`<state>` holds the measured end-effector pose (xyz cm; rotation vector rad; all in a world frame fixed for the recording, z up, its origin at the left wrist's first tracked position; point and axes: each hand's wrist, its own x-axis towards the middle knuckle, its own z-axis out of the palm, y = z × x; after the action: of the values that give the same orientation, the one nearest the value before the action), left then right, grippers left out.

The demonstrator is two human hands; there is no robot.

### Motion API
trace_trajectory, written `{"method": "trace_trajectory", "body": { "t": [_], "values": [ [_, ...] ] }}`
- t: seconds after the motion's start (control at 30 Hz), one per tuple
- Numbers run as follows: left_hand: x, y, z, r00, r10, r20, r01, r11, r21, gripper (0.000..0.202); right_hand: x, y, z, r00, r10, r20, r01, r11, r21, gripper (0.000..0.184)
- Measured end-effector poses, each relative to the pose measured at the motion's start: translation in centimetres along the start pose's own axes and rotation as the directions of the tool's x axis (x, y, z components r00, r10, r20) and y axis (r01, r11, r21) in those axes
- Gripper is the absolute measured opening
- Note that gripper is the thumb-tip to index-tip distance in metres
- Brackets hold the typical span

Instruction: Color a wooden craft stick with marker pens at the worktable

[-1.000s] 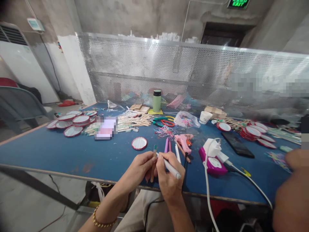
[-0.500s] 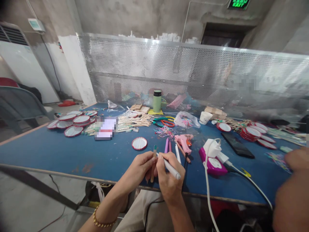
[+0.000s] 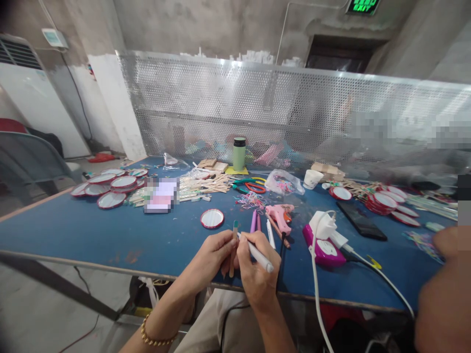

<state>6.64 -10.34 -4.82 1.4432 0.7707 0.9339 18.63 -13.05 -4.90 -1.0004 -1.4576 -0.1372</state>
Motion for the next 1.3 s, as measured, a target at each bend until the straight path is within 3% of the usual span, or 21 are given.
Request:
{"method": "trace_trajectory", "body": {
  "t": [1.3],
  "values": [
    [0.07,-0.38,0.03,1.000,-0.001,-0.018,0.003,0.995,0.101,0.040,-0.15,0.16,0.06,0.999,-0.006,0.038,0.005,1.000,0.023,0.017]
  ]
}}
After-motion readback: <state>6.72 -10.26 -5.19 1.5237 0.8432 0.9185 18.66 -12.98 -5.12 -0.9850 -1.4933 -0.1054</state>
